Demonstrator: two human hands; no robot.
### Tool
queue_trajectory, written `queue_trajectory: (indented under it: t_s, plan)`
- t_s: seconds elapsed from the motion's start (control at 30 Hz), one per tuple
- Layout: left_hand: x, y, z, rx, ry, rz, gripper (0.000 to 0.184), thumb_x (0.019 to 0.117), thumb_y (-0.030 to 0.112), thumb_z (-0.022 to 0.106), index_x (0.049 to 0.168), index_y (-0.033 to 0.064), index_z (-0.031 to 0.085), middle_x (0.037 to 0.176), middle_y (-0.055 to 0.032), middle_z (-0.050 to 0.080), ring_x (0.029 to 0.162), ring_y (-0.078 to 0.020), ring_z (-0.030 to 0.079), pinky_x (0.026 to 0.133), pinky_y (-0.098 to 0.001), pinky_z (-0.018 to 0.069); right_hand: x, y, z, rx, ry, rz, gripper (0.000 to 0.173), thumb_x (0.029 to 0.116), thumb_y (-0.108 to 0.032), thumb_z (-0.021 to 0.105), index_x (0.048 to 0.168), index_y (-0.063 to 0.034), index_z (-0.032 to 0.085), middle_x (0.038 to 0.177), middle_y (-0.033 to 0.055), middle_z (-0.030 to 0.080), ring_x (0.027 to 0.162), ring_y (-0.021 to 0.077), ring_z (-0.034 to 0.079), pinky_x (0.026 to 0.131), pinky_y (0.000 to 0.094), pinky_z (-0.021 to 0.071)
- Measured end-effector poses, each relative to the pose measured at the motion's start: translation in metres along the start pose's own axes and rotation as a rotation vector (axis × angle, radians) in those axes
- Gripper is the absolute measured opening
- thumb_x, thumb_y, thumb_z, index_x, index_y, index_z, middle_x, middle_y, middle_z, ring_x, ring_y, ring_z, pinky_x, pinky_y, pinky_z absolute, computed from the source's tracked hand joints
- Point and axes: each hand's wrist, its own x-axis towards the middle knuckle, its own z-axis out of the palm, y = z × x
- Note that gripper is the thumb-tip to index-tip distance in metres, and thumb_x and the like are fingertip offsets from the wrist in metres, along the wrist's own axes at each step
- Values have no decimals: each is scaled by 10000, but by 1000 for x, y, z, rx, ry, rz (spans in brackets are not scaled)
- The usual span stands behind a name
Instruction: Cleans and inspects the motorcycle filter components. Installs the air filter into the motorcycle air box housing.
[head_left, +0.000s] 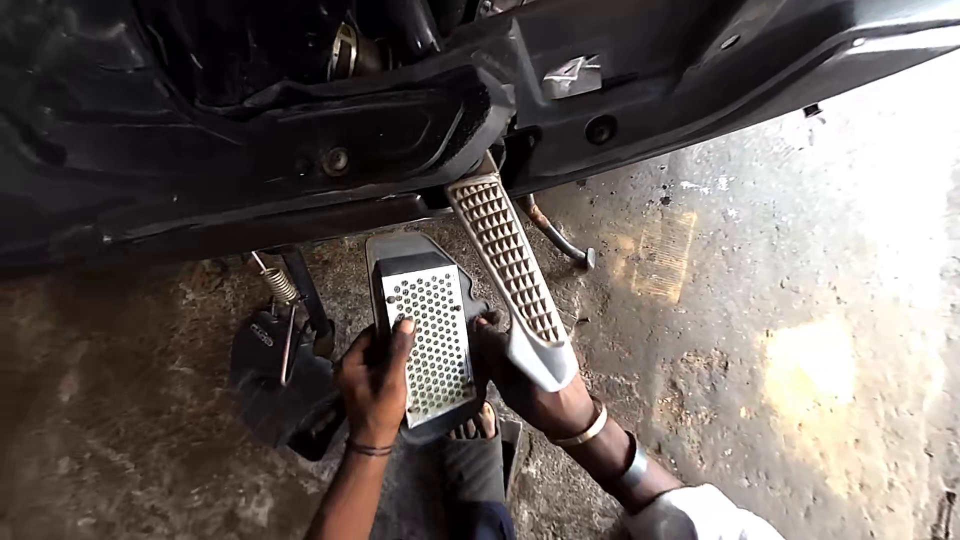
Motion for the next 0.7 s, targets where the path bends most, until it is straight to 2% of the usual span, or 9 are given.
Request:
queue_trajectory:
  t_s: [0.07, 0.13, 0.2, 0.33, 0.43, 0.53, 0.57, 0.6, 0.7]
  plan:
    - [8, 3, 7, -82, 58, -42, 208, 957, 326, 702, 957, 118, 690, 749, 100, 658, 675, 16, 640, 660, -184, 569, -12, 2, 7, 34, -22, -39, 333, 993, -277, 569, 1284, -201, 713, 914, 22, 710, 673, 173, 670, 551, 419, 568]
    - [15, 5, 15, -124, 100, -51, 247, 972, 353, 693, 1010, 109, 688, 787, 84, 669, 718, -3, 658, 692, -201, 580, -25, -1, 14, 74, -105, -9, 313, 1018, -293, 532, 1248, -187, 716, 937, 39, 723, 721, 191, 696, 603, 437, 586]
    - [18, 5, 20, -154, 102, -39, 253, 968, 351, 703, 1021, 104, 687, 788, 68, 676, 709, -25, 669, 679, -215, 591, -33, -7, 20, 128, -138, 33, 351, 1023, -295, 528, 1300, -168, 702, 987, 62, 733, 773, 206, 713, 662, 442, 599]
    - [9, 3, 26, -253, 151, -111, 283, 976, 368, 696, 1062, 99, 681, 832, 28, 697, 742, -75, 695, 695, -262, 614, -44, -24, 31, 191, -98, -63, 345, 993, -284, 593, 1285, -139, 706, 947, 60, 733, 735, 185, 711, 625, 401, 602]
    - [6, 1, 30, -252, 218, -244, 430, 1028, 467, 570, 1210, 83, 637, 994, -17, 694, 906, -102, 694, 837, -338, 602, -44, -56, 32, 200, -58, -135, 327, 955, -252, 614, 1221, -98, 726, 930, 68, 741, 712, 198, 715, 584, 400, 596]
    - [5, 3, 34, -213, 253, -244, 371, 1065, 414, 482, 1087, 79, 639, 920, 9, 644, 867, -60, 657, 823, -310, 578, -42, -80, 28, 177, -22, -125, 282, 928, -267, 598, 1077, -69, 733, 840, 65, 726, 648, 201, 707, 508, 408, 566]
    - [6, 4, 34, -222, 249, -237, 360, 1068, 400, 465, 1090, 80, 630, 926, 18, 631, 876, -49, 646, 834, -303, 569, -40, -80, 26, 182, -42, -123, 264, 929, -273, 598, 1056, -80, 728, 831, 61, 721, 648, 201, 705, 504, 412, 559]
    - [6, 4, 34, -243, 242, -231, 363, 1072, 395, 455, 1129, 77, 621, 960, 16, 635, 906, -50, 650, 856, -306, 571, -36, -77, 21, 199, -80, -119, 255, 930, -273, 600, 1054, -90, 726, 843, 61, 721, 667, 207, 708, 520, 426, 561]
    - [5, 4, 37, -371, 196, -283, 414, 1084, 405, 444, 1298, 70, 560, 1111, -42, 657, 1014, -119, 674, 914, -373, 585, -23, -52, 7, 294, -192, -24, 265, 945, -298, 625, 1110, -130, 746, 939, 42, 732, 777, 190, 709, 657, 455, 594]
